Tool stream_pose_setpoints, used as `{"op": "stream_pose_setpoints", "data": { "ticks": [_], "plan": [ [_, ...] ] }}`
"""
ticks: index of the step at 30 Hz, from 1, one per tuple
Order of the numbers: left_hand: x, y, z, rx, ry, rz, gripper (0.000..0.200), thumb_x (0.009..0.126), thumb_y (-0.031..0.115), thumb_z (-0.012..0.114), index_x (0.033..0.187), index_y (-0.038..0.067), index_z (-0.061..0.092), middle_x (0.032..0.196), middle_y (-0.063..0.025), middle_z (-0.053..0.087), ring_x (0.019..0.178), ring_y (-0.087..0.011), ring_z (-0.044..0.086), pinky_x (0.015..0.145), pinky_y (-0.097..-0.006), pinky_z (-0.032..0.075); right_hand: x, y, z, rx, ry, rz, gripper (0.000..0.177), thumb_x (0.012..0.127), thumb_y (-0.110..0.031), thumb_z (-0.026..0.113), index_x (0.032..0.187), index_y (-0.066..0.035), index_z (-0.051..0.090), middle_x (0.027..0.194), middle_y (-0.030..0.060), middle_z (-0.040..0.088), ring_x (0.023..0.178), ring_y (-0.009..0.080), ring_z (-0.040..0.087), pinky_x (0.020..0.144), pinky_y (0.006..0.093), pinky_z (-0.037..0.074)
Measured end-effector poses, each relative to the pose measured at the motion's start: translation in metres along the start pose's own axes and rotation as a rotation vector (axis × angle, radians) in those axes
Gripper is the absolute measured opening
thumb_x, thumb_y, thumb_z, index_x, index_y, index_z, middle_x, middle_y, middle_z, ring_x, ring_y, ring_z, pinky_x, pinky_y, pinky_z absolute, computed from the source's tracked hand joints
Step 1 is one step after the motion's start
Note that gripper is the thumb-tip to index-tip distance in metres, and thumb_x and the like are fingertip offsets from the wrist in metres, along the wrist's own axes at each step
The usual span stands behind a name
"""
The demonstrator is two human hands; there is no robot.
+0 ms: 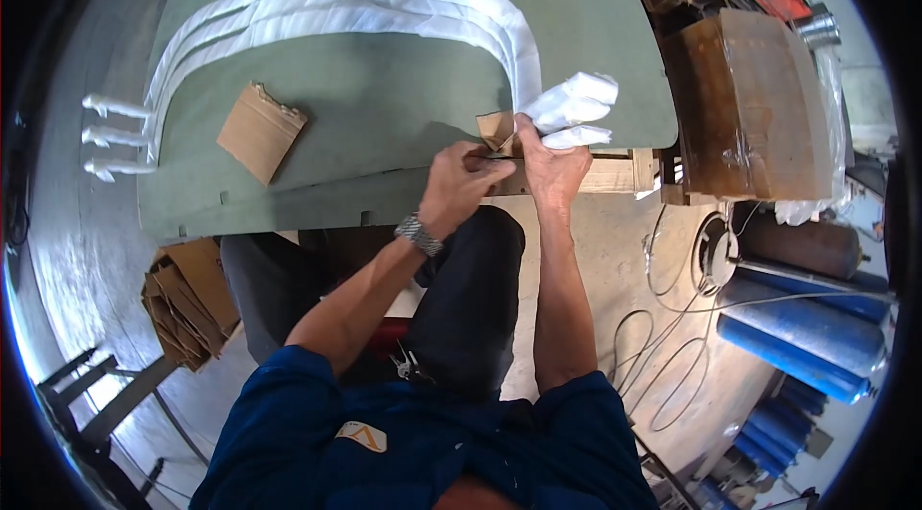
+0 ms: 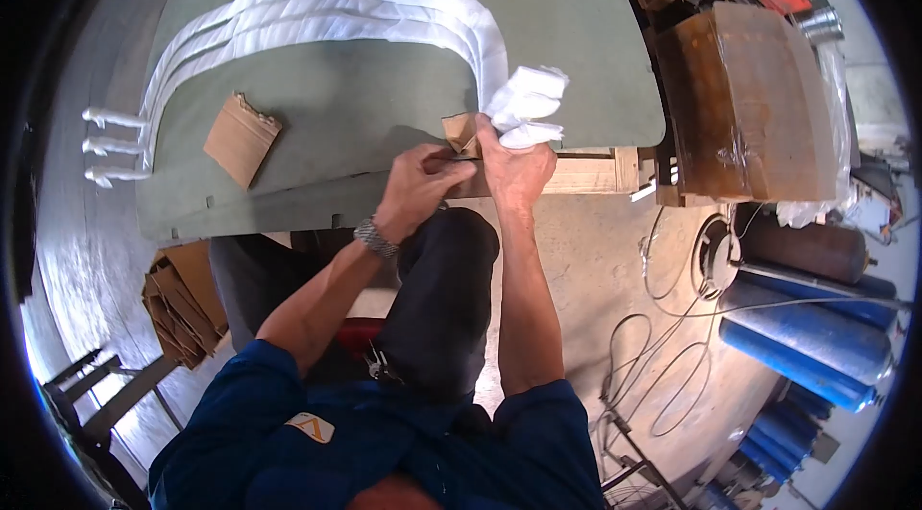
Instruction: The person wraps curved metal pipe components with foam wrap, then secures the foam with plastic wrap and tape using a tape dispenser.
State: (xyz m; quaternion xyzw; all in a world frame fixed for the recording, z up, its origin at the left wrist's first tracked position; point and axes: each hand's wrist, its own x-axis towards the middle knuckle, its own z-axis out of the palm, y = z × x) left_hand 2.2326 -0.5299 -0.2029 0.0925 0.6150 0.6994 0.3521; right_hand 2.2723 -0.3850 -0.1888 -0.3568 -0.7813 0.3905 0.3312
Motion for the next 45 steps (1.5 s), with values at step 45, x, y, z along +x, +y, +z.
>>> {"op": "stream_pose_setpoints", "data": {
  "ticks": [45],
  "plan": [
    [0.028, -0.019, 0.09, -0.608, 0.89, 0.042, 0.044, 0.08, 0.002, 0.085, 0.113, -0.009, 0.058, 0.08, -0.0093, 0.067, 0.063, -0.0132, 0.065, 0.053, -0.0266, 0.055, 0.001, -0.006, -0.003, -0.011, -0.067, -0.019, 0.038, 0.074, -0.03, 0.086, 0.09, 0.003, 0.076, 0.086, 0.0151, 0.077, 0.08, 0.0257, 0.076, 0.077, 0.0383, 0.057]
  ]
}}
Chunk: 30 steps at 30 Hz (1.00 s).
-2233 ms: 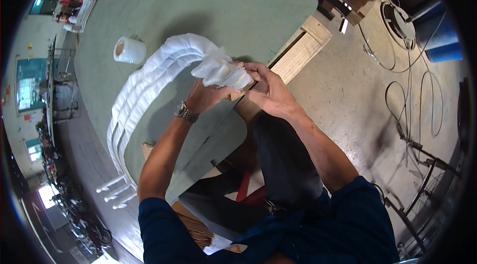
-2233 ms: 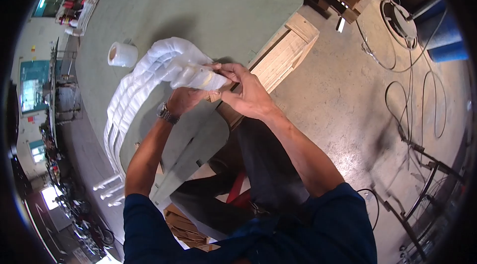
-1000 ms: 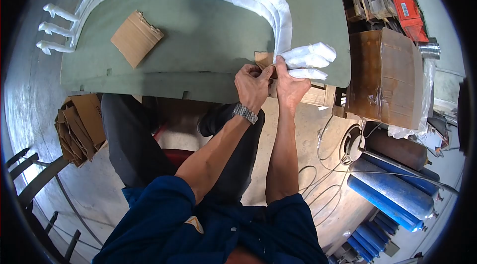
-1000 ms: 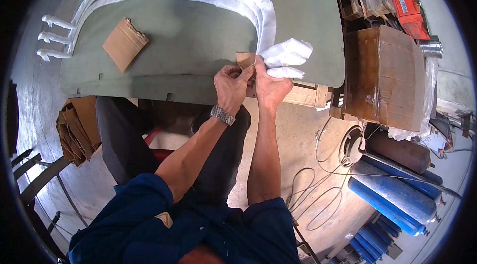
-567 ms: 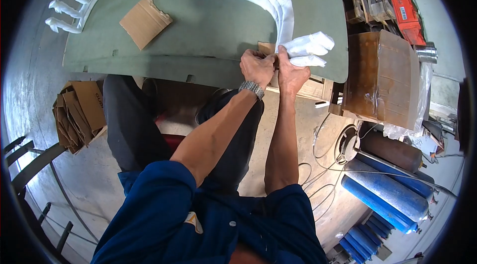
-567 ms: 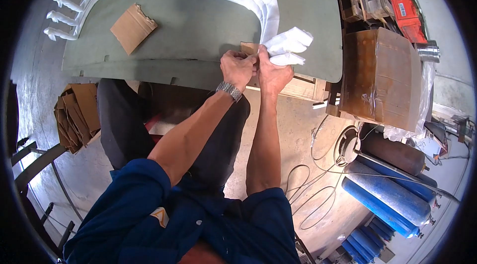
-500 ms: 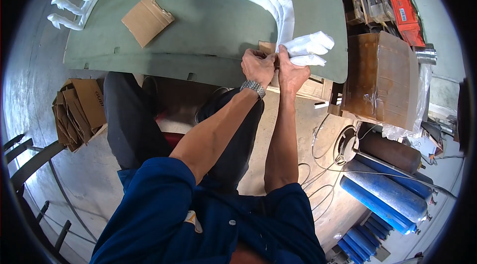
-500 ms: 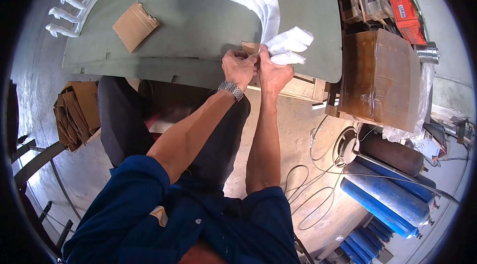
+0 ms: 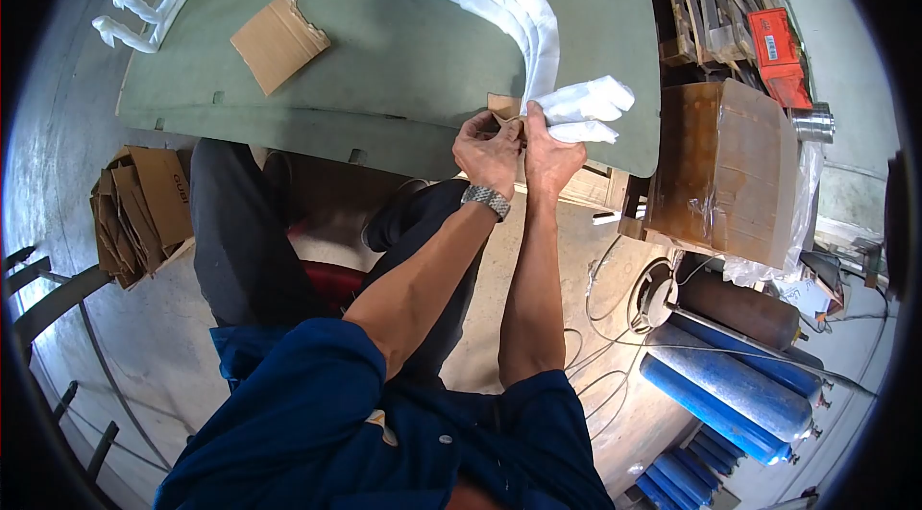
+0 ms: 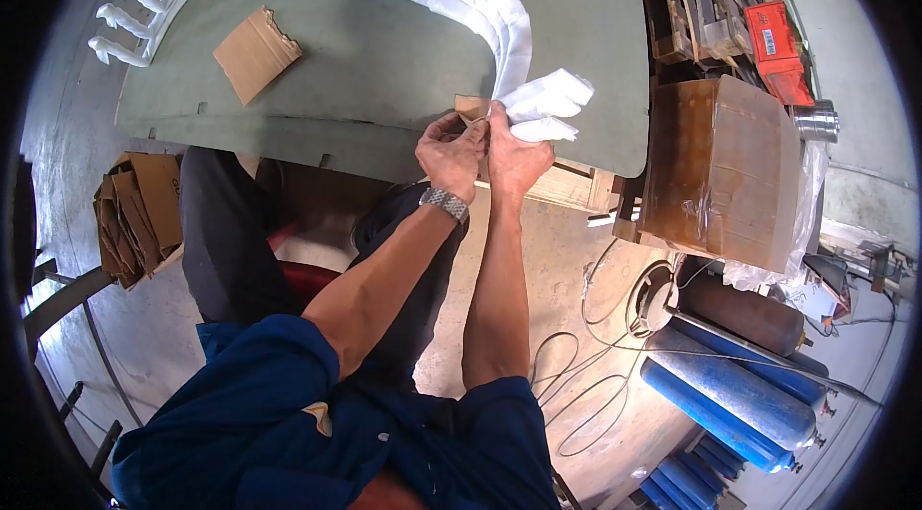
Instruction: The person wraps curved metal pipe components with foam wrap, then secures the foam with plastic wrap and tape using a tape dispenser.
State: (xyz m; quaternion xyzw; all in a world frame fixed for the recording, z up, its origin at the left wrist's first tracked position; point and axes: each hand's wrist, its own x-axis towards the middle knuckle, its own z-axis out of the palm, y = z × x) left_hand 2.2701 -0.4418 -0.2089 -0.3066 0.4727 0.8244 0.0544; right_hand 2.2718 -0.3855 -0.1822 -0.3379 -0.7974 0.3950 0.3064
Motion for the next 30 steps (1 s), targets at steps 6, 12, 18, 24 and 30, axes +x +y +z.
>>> {"op": "stream_pose_setpoints", "data": {
  "ticks": [6, 12, 18, 24, 30],
  "plan": [
    [-0.005, 0.025, -0.007, 0.044, -0.087, -0.139, 0.048, 0.083, 0.003, 0.082, 0.119, -0.013, 0.054, 0.081, -0.0097, 0.067, 0.06, -0.0141, 0.066, 0.054, -0.0265, 0.058, -0.005, -0.014, -0.007, -0.096, -0.05, 0.056, 0.042, 0.078, -0.027, 0.086, 0.096, 0.009, 0.074, 0.094, 0.0169, 0.077, 0.086, 0.0243, 0.073, 0.082, 0.0377, 0.056],
    [0.002, 0.023, -0.016, 0.21, -0.252, -0.053, 0.027, 0.088, 0.006, 0.077, 0.106, -0.011, 0.064, 0.082, -0.0113, 0.071, 0.063, -0.0123, 0.067, 0.055, -0.0265, 0.055, -0.012, 0.005, -0.001, -0.077, 0.024, -0.003, 0.041, 0.073, -0.033, 0.087, 0.087, 0.003, 0.076, 0.084, 0.0155, 0.077, 0.079, 0.0287, 0.076, 0.075, 0.0397, 0.057],
    [0.007, 0.009, -0.017, 0.438, -0.339, 0.439, 0.008, 0.088, 0.002, 0.07, 0.093, -0.004, 0.07, 0.076, -0.0108, 0.071, 0.061, -0.0142, 0.064, 0.06, -0.0304, 0.051, -0.012, 0.001, -0.004, -0.087, -0.016, 0.029, 0.046, 0.076, -0.03, 0.088, 0.095, 0.01, 0.074, 0.093, 0.0171, 0.077, 0.085, 0.024, 0.074, 0.081, 0.0371, 0.057],
    [0.011, 0.035, -0.037, 0.684, -0.683, 0.646, 0.028, 0.086, 0.002, 0.064, 0.113, -0.002, 0.069, 0.091, -0.0211, 0.065, 0.071, -0.0275, 0.063, 0.064, -0.0351, 0.052, -0.012, -0.008, -0.005, -0.092, -0.044, 0.079, 0.046, 0.076, -0.03, 0.088, 0.097, 0.009, 0.074, 0.095, 0.0163, 0.076, 0.087, 0.0234, 0.073, 0.083, 0.0375, 0.056],
    [0.002, 0.028, -0.045, 0.743, -0.716, 0.769, 0.044, 0.08, 0.002, 0.075, 0.122, -0.002, 0.063, 0.137, -0.0234, 0.054, 0.113, -0.0388, 0.059, 0.089, -0.0403, 0.052, -0.012, -0.011, -0.007, -0.019, -0.032, 0.061, 0.041, 0.074, -0.032, 0.087, 0.089, 0.004, 0.075, 0.087, 0.0151, 0.077, 0.081, 0.0281, 0.075, 0.079, 0.0394, 0.057]
  ]
}}
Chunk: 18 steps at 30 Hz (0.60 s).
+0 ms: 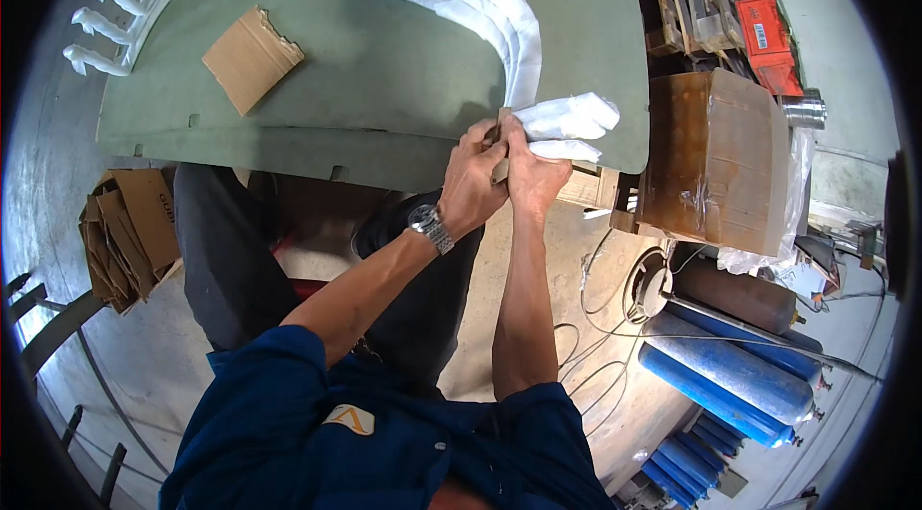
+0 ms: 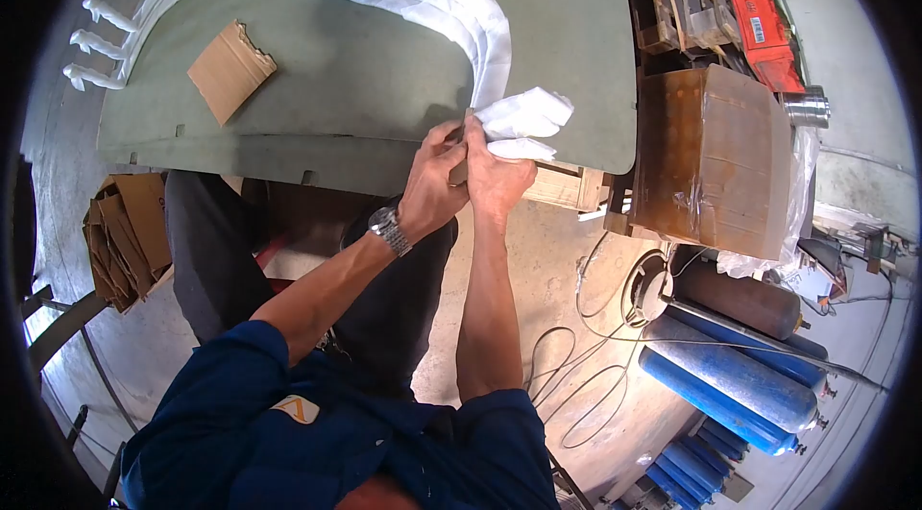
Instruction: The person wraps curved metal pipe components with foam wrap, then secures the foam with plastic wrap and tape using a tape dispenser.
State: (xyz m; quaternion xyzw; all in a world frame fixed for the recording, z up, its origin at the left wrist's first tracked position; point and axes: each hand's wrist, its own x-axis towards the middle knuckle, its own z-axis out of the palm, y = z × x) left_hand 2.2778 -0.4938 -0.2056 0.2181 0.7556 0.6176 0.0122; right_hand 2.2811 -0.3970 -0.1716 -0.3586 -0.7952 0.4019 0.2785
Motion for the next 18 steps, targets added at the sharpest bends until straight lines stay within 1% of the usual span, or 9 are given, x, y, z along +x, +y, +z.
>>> {"op": "stream_pose_setpoints", "data": {
  "ticks": [1, 2, 4, 7, 8, 13, 15, 16, 18],
  "plan": [
    [0.001, 0.003, -0.001, 0.227, 0.117, 0.184, 0.048, 0.079, 0.002, 0.076, 0.124, -0.002, 0.061, 0.141, -0.0252, 0.053, 0.117, -0.041, 0.059, 0.093, -0.0403, 0.052, -0.001, 0.001, -0.001, 0.019, -0.014, 0.002, 0.042, 0.074, -0.033, 0.087, 0.089, 0.004, 0.075, 0.088, 0.0151, 0.077, 0.082, 0.0281, 0.075, 0.079, 0.0393, 0.057],
    [-0.002, -0.002, 0.005, 0.224, 0.124, 0.194, 0.048, 0.079, 0.002, 0.076, 0.124, -0.002, 0.061, 0.141, -0.0252, 0.053, 0.117, -0.041, 0.059, 0.093, -0.0403, 0.052, 0.0, 0.001, -0.002, 0.042, -0.026, -0.001, 0.042, 0.074, -0.033, 0.086, 0.09, 0.005, 0.075, 0.088, 0.0151, 0.077, 0.082, 0.028, 0.075, 0.08, 0.0392, 0.057],
    [-0.004, -0.022, 0.017, -0.176, 0.012, 0.034, 0.06, 0.078, 0.007, 0.08, 0.132, -0.004, 0.054, 0.149, -0.0284, 0.047, 0.126, -0.0439, 0.056, 0.101, -0.0425, 0.049, -0.002, -0.003, -0.001, 0.009, -0.008, 0.005, 0.043, 0.074, -0.033, 0.086, 0.09, 0.005, 0.075, 0.089, 0.0151, 0.077, 0.083, 0.028, 0.075, 0.08, 0.0391, 0.057],
    [-0.008, -0.006, 0.026, -0.206, 0.159, 0.03, 0.066, 0.078, 0.008, 0.08, 0.135, -0.005, 0.048, 0.15, -0.0296, 0.046, 0.127, -0.044, 0.055, 0.104, -0.0456, 0.048, -0.008, -0.014, -0.006, -0.053, 0.026, 0.015, 0.045, 0.073, -0.035, 0.086, 0.09, 0.005, 0.075, 0.089, 0.0156, 0.077, 0.084, 0.0282, 0.075, 0.08, 0.0388, 0.057],
    [-0.01, -0.006, 0.023, -0.075, 0.173, 0.119, 0.069, 0.079, 0.011, 0.081, 0.135, -0.007, 0.045, 0.148, -0.0304, 0.046, 0.126, -0.0434, 0.056, 0.104, -0.0462, 0.048, -0.014, -0.018, -0.007, -0.053, 0.023, 0.035, 0.045, 0.073, -0.035, 0.086, 0.09, 0.005, 0.075, 0.088, 0.0156, 0.077, 0.083, 0.0283, 0.075, 0.079, 0.0389, 0.057],
    [-0.038, 0.007, -0.016, -0.009, -0.009, 0.004, 0.081, 0.079, 0.013, 0.082, 0.144, -0.005, 0.037, 0.145, -0.0308, 0.05, 0.121, -0.0437, 0.06, 0.099, -0.0467, 0.051, -0.056, -0.027, -0.014, -0.009, 0.02, 0.059, 0.045, 0.073, -0.035, 0.087, 0.088, 0.005, 0.076, 0.085, 0.0147, 0.077, 0.079, 0.0268, 0.075, 0.075, 0.0385, 0.057],
    [-0.048, 0.01, -0.031, -0.063, -0.048, -0.148, 0.077, 0.082, 0.02, 0.081, 0.144, -0.001, 0.04, 0.142, -0.0263, 0.054, 0.12, -0.044, 0.061, 0.097, -0.0469, 0.052, -0.072, -0.031, -0.013, 0.029, 0.026, 0.033, 0.043, 0.074, -0.034, 0.088, 0.088, 0.005, 0.075, 0.085, 0.0135, 0.077, 0.078, 0.0242, 0.075, 0.073, 0.0376, 0.057],
    [-0.049, 0.027, -0.045, -0.04, -0.108, -0.294, 0.076, 0.082, 0.016, 0.081, 0.144, 0.0, 0.04, 0.143, -0.0263, 0.054, 0.122, -0.0431, 0.06, 0.096, -0.0459, 0.053, -0.083, -0.035, -0.014, 0.111, 0.006, 0.022, 0.043, 0.075, -0.033, 0.088, 0.089, 0.006, 0.075, 0.085, 0.0127, 0.077, 0.078, 0.0231, 0.075, 0.072, 0.0371, 0.057],
    [-0.07, 0.02, -0.053, -0.018, -0.075, -0.168, 0.076, 0.082, 0.015, 0.08, 0.145, 0.001, 0.039, 0.141, -0.0265, 0.055, 0.122, -0.0429, 0.06, 0.095, -0.0449, 0.053, -0.104, -0.047, -0.022, 0.095, -0.035, 0.013, 0.042, 0.077, -0.032, 0.09, 0.087, 0.005, 0.074, 0.084, 0.0093, 0.077, 0.076, 0.0185, 0.074, 0.069, 0.0333, 0.057]
  ]
}}
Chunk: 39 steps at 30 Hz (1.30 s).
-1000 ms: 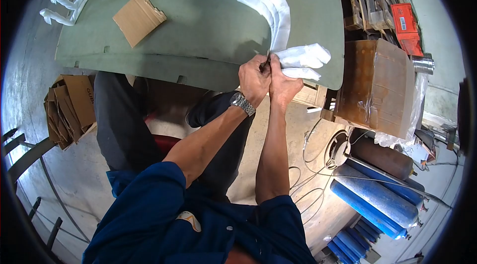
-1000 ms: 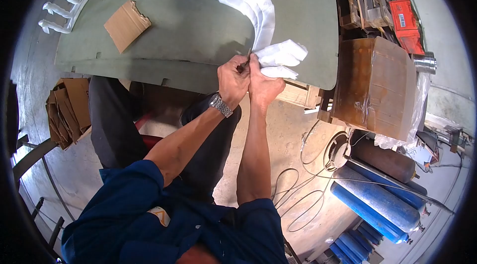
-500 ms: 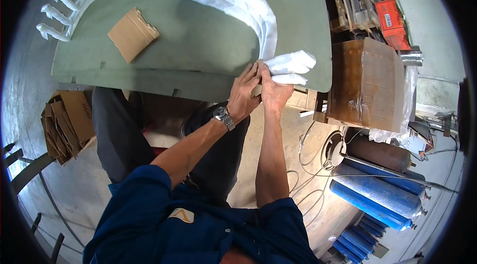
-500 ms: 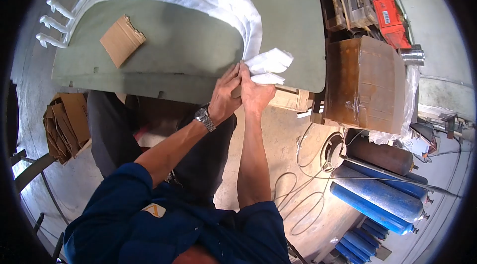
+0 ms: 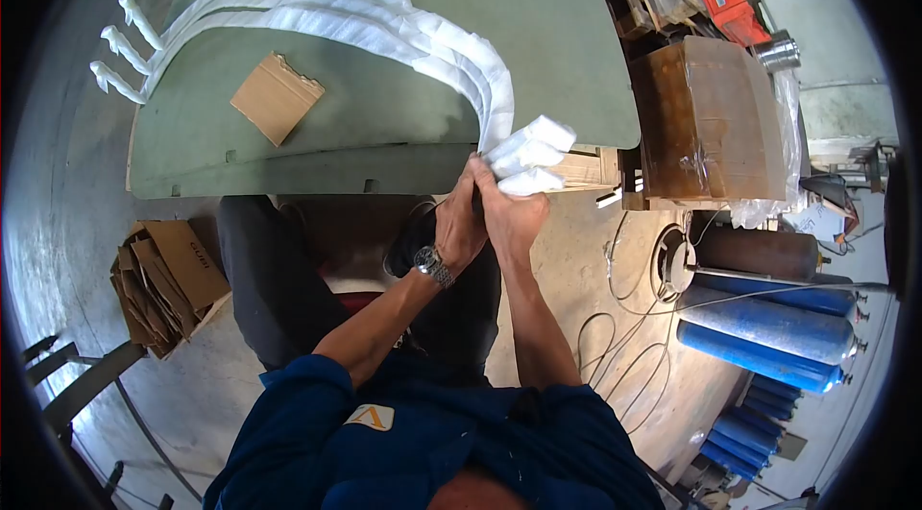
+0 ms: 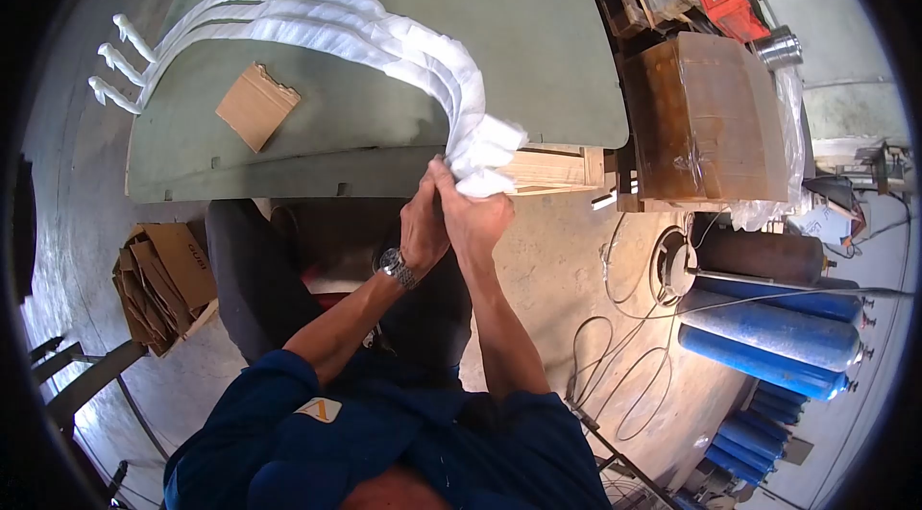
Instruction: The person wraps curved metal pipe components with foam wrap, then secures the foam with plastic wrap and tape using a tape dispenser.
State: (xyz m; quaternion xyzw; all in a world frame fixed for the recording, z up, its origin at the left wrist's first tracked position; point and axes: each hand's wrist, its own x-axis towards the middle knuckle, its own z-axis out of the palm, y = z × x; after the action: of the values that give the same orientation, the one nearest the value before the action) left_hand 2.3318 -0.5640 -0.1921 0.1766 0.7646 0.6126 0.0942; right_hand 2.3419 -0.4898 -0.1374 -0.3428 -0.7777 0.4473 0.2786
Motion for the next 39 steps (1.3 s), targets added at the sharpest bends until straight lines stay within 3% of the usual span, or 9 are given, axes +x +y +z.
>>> {"op": "stream_pose_setpoints", "data": {
  "ticks": [8, 22, 26, 29, 31, 33, 34, 38, 39],
  "plan": [
    [-0.029, 0.003, -0.036, -0.117, -0.077, -0.004, 0.068, 0.085, 0.008, 0.074, 0.145, -0.004, 0.044, 0.141, -0.0292, 0.054, 0.125, -0.0417, 0.058, 0.098, -0.0437, 0.052, -0.047, 0.006, -0.004, 0.084, -0.108, -0.04, 0.043, 0.075, -0.032, 0.092, 0.095, 0.001, 0.074, 0.087, 0.0056, 0.077, 0.078, 0.0131, 0.073, 0.069, 0.0263, 0.056],
    [-0.038, -0.045, 0.0, -0.08, 0.107, 0.086, 0.071, 0.084, 0.022, 0.076, 0.145, 0.001, 0.046, 0.123, -0.0241, 0.065, 0.11, -0.0394, 0.066, 0.088, -0.0449, 0.053, -0.044, -0.007, -0.038, -0.211, -0.538, 0.092, 0.091, 0.07, -0.064, 0.08, 0.132, -0.001, 0.06, 0.121, 0.0223, 0.068, 0.115, 0.0368, 0.066, 0.102, 0.0427, 0.049],
    [-0.037, -0.048, -0.008, 0.027, 0.058, 0.175, 0.076, 0.078, 0.022, 0.082, 0.143, 0.002, 0.048, 0.113, -0.019, 0.069, 0.096, -0.0352, 0.071, 0.079, -0.0425, 0.056, -0.026, -0.001, -0.069, 0.302, -0.726, 0.084, 0.092, 0.072, -0.057, 0.084, 0.135, 0.004, 0.057, 0.121, 0.0228, 0.068, 0.115, 0.0313, 0.065, 0.103, 0.0381, 0.048],
    [-0.031, -0.016, 0.0, 0.312, 0.197, 0.184, 0.039, 0.081, 0.019, 0.082, 0.108, -0.006, 0.068, 0.095, -0.0158, 0.074, 0.083, -0.0281, 0.072, 0.074, -0.0402, 0.055, 0.005, 0.039, -0.092, 0.566, -0.856, 0.297, 0.08, 0.081, -0.046, 0.083, 0.139, 0.002, 0.056, 0.127, 0.0181, 0.067, 0.119, 0.0278, 0.063, 0.106, 0.038, 0.046],
    [-0.029, -0.017, 0.0, 0.296, 0.167, 0.213, 0.03, 0.082, 0.019, 0.082, 0.098, -0.004, 0.071, 0.092, -0.0182, 0.075, 0.081, -0.0342, 0.073, 0.072, -0.0437, 0.055, 0.013, 0.05, -0.098, 0.66, -0.794, 0.251, 0.086, 0.079, -0.039, 0.086, 0.146, 0.001, 0.049, 0.133, 0.0171, 0.064, 0.122, 0.0285, 0.061, 0.109, 0.0402, 0.046],
    [-0.03, -0.028, -0.002, 0.345, 0.145, 0.22, 0.043, 0.078, 0.023, 0.085, 0.109, 0.001, 0.065, 0.095, -0.0183, 0.074, 0.087, -0.0363, 0.073, 0.077, -0.0445, 0.057, 0.018, 0.046, -0.089, 0.569, -0.693, -0.43, 0.101, 0.073, -0.032, 0.09, 0.153, 0.001, 0.037, 0.136, 0.0168, 0.062, 0.123, 0.0296, 0.061, 0.107, 0.0415, 0.048],
    [-0.029, -0.032, 0.001, 0.365, 0.206, 0.248, 0.044, 0.077, 0.025, 0.086, 0.109, 0.0, 0.066, 0.095, -0.0182, 0.074, 0.085, -0.0367, 0.072, 0.075, -0.0445, 0.057, 0.013, 0.035, -0.086, 0.321, -0.635, -0.538, 0.104, 0.066, -0.028, 0.093, 0.149, 0.0, 0.038, 0.133, 0.0186, 0.062, 0.122, 0.0325, 0.062, 0.105, 0.0447, 0.049],
    [-0.027, -0.045, -0.002, 0.419, 0.18, 0.289, 0.044, 0.078, 0.026, 0.085, 0.108, 0.0, 0.067, 0.094, -0.018, 0.074, 0.084, -0.0366, 0.072, 0.075, -0.0451, 0.057, -0.028, 0.032, -0.024, 0.362, -0.587, -0.18, 0.081, 0.065, -0.029, 0.093, 0.13, -0.001, 0.053, 0.114, 0.0195, 0.068, 0.106, 0.0342, 0.07, 0.092, 0.0435, 0.056],
    [-0.025, -0.048, -0.008, 0.434, 0.173, 0.298, 0.043, 0.078, 0.027, 0.085, 0.107, 0.0, 0.067, 0.094, -0.018, 0.074, 0.084, -0.0365, 0.072, 0.075, -0.0453, 0.056, -0.036, 0.038, -0.004, 0.328, -0.297, -0.301, 0.07, 0.065, -0.03, 0.093, 0.117, -0.002, 0.057, 0.103, 0.0178, 0.069, 0.094, 0.0337, 0.071, 0.082, 0.0421, 0.057]
  ]
}}
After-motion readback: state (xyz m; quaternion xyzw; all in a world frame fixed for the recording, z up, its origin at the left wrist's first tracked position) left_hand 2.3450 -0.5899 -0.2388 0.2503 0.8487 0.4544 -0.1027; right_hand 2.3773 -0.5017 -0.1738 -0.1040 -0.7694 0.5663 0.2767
